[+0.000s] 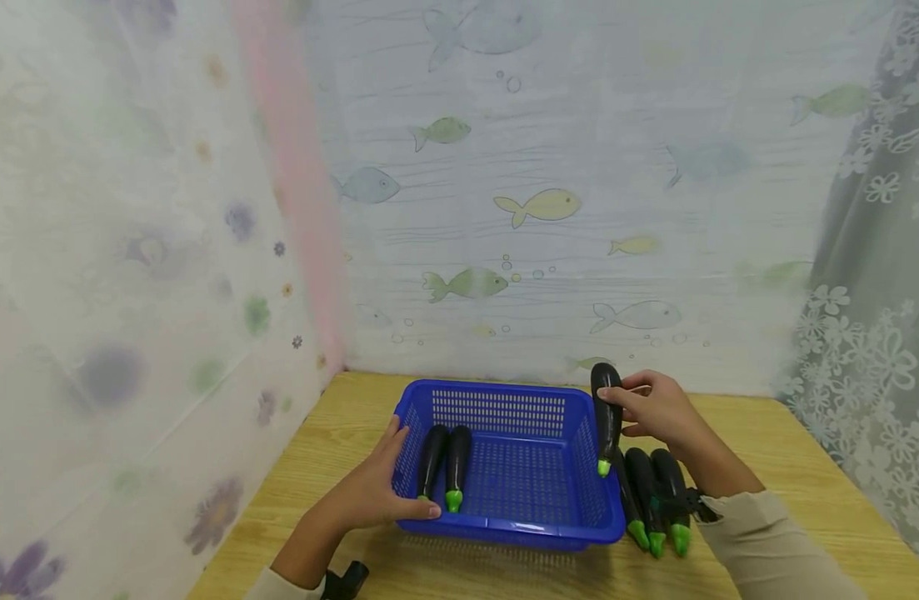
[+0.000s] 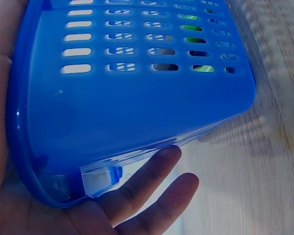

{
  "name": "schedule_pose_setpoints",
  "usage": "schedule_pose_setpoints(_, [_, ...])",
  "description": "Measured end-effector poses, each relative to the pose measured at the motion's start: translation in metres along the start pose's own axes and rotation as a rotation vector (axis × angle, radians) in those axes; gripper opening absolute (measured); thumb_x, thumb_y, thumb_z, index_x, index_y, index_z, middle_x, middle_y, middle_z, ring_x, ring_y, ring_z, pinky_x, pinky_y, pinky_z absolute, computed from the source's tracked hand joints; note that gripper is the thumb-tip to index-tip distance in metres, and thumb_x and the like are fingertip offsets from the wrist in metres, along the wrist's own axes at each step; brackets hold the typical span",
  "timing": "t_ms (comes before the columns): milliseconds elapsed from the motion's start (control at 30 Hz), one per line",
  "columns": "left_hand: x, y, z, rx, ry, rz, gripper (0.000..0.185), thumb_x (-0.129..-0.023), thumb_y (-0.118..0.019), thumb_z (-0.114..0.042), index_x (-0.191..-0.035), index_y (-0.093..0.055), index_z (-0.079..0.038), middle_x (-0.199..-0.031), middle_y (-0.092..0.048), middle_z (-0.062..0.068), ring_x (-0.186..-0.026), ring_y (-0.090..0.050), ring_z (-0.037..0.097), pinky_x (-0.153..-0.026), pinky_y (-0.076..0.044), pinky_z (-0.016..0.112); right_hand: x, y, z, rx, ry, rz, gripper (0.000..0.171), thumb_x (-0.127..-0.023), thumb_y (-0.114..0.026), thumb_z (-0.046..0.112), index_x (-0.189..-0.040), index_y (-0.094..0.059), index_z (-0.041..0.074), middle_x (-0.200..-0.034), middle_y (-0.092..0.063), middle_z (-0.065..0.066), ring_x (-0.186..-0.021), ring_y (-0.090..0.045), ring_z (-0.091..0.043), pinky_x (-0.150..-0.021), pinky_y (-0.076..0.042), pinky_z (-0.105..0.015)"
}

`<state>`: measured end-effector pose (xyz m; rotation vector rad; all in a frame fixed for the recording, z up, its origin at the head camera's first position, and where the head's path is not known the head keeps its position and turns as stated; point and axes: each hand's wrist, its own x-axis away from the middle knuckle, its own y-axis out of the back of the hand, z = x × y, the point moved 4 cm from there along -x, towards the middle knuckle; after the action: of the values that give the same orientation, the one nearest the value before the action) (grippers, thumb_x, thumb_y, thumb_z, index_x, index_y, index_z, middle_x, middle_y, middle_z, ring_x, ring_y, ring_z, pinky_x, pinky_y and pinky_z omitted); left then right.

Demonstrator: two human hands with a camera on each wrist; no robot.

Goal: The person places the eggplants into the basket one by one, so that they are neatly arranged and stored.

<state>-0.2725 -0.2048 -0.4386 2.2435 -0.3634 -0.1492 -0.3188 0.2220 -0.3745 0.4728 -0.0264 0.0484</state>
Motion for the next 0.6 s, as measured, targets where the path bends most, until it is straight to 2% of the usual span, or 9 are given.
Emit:
schedule_pose_setpoints(367, [-0.002,0.000,0.000,-0.011,0.002,0.001,0.135,-0.070,-0.086,-0.068,-0.168,-0.011,-0.012,-0.175,0.008,0.008,-0.157,-0.018,0.046,-0.114,-0.032,0.073,-0.009,-0.019,0.009,-0.045,0.024,0.031,0.075,-0.096,-0.072,0.044,-0.142,-0.041,-0.008,-0.143,-0.047,-0.037,-0.117,-0.065,-0.047,-0.083,-0.064,-0.046])
schedule_pose_setpoints(600, [-0.001,0.000,0.001,-0.001,0.005,0.000,0.136,-0.069,-0.087,-0.068,-0.168,-0.012,-0.013,-0.175,0.008,0.008,-0.157,-0.016,0.046,-0.114,-0.032,0.073,-0.014,-0.034,0.011,-0.051,0.002,0.045,0.072,-0.096,-0.073,0.040,-0.140,-0.041,-0.007,-0.131,-0.055,-0.031,-0.097,-0.068,-0.029,-0.080,-0.064,-0.043])
